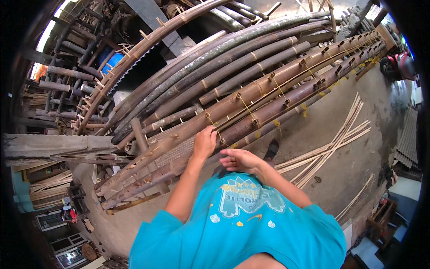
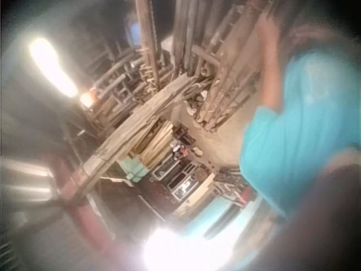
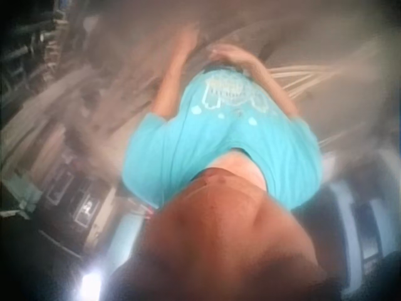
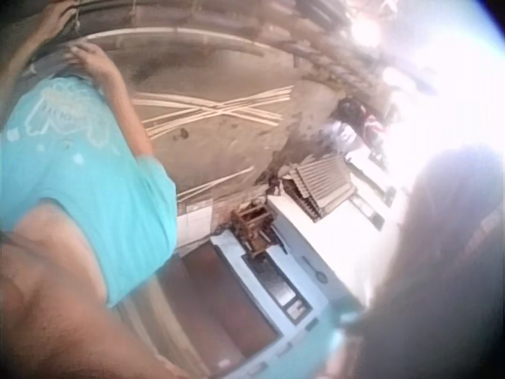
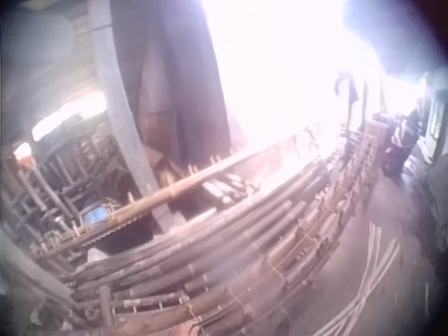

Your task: The person repeatedly picks thin bamboo sticks and ties them to a horizontal bamboo rack using yellow plastic ties. They loop and pull the ties to secure each stick in place, working along the length of the rack.

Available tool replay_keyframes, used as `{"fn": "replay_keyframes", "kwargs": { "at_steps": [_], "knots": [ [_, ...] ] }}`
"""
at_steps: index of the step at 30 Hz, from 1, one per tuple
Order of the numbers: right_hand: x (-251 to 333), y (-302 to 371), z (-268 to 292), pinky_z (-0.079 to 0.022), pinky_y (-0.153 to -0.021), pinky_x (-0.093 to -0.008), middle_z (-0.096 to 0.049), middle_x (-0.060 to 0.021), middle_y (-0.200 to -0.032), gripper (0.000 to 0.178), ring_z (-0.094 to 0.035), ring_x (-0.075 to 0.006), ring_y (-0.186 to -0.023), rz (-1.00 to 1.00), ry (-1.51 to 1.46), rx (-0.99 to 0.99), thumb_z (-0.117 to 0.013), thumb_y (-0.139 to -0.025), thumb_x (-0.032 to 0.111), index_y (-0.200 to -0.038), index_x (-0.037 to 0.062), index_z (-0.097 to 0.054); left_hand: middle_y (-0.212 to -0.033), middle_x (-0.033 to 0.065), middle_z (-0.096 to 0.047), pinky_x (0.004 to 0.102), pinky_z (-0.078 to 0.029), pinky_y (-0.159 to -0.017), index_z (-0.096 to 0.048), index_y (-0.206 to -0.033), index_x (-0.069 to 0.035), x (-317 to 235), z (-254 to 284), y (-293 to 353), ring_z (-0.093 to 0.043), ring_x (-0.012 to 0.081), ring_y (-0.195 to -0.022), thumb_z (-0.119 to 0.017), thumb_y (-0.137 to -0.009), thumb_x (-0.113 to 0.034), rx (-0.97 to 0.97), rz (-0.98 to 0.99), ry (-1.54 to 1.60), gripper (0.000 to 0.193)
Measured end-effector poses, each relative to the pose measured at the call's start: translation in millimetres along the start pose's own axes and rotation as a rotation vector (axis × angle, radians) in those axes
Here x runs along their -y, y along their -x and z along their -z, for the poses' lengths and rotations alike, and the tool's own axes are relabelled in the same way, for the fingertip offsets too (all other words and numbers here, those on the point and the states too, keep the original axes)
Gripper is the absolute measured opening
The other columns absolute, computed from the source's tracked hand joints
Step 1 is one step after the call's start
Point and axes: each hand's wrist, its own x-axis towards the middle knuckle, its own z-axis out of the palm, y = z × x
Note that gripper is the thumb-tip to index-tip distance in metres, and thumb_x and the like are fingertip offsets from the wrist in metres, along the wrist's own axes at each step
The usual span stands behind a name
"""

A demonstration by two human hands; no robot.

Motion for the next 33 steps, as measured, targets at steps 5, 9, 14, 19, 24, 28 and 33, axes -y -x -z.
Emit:
{"fn": "replay_keyframes", "kwargs": {
  "at_steps": [5,9,14,19,24,28,33],
  "knots": [
    [35,-52,-55,-0.045,-0.075,-0.0331,-0.063,-0.0030,-0.084,0.030,-0.058,-0.0182,-0.080,1.137,-0.211,-0.330,-0.040,-0.100,0.028,-0.089,0.0093,-0.060,-0.089,0.0258,-0.065,0.0518,-0.049,-0.073,-0.054,-0.103,-0.002,6,-5,-8,-0.062,0.0460,-0.086,-0.059,-0.090,-0.014,-0.002,-0.013,-0.072,0.018],
    [71,-90,-146,-0.047,-0.075,-0.0457,-0.063,-0.0172,-0.084,0.039,-0.060,-0.0357,-0.082,0.988,0.815,-0.193,-0.042,-0.098,0.034,-0.087,0.0010,-0.061,-0.101,0.0221,-0.063,0.0394,-0.049,-0.083,-0.057,-0.104,0.001,-18,2,-19,-0.063,0.0289,-0.099,-0.058,-0.091,-0.014,0.258,0.195,-0.300,0.020],
    [143,-126,-82,-0.047,-0.073,-0.0449,-0.066,-0.0159,-0.082,0.047,-0.062,-0.0355,-0.079,1.111,1.939,-0.818,-0.044,-0.099,0.044,-0.088,0.0038,-0.066,-0.096,0.0246,-0.067,0.0421,-0.053,-0.076,-0.058,-0.122,-0.003,19,0,-17,-0.070,0.0342,-0.087,-0.049,-0.100,-0.025,0.121,0.115,0.242,0.032],
    [149,-68,-106,-0.044,-0.058,-0.0394,-0.053,-0.0074,-0.062,0.052,-0.051,-0.0185,-0.059,0.816,0.839,0.011,-0.040,-0.102,0.039,-0.070,0.0004,-0.054,-0.090,0.0234,-0.067,0.0417,-0.052,-0.073,-0.063,-0.110,-0.002,35,-6,-9,-0.070,0.0344,-0.084,-0.047,-0.100,-0.028,0.080,0.152,0.300,0.032],
    [23,-24,-26,-0.044,-0.058,-0.0425,-0.049,-0.0177,-0.058,0.048,-0.051,-0.0281,-0.054,0.619,1.554,0.157,-0.048,-0.099,0.035,-0.069,-0.0011,-0.056,-0.079,0.0076,-0.067,0.0316,-0.051,-0.073,-0.066,-0.095,0.002,21,-1,-12,-0.063,0.0161,-0.073,-0.053,-0.099,-0.024,0.041,0.100,0.141,0.029],
    [4,-38,-29,-0.046,-0.061,-0.0509,-0.059,-0.0235,-0.066,0.043,-0.058,-0.0423,-0.063,0.656,1.338,-0.027,-0.052,-0.094,0.034,-0.068,0.0020,-0.062,-0.077,0.0029,-0.066,0.0290,-0.049,-0.070,-0.067,-0.096,-0.001,12,20,-46,-0.061,0.0128,-0.072,-0.052,-0.100,-0.019,0.055,-0.106,0.335,0.025],
    [1,-7,-16,-0.046,-0.061,-0.0472,-0.059,-0.0204,-0.065,0.044,-0.061,-0.0358,-0.062,0.762,1.544,-0.053,-0.054,-0.093,0.036,-0.067,0.0021,-0.061,-0.069,0.0167,-0.060,0.0410,-0.046,-0.061,-0.065,-0.091,0.002,45,27,-151,-0.059,0.0302,-0.064,-0.047,-0.099,-0.028,-0.204,-0.157,0.094,0.036]
  ]
}}
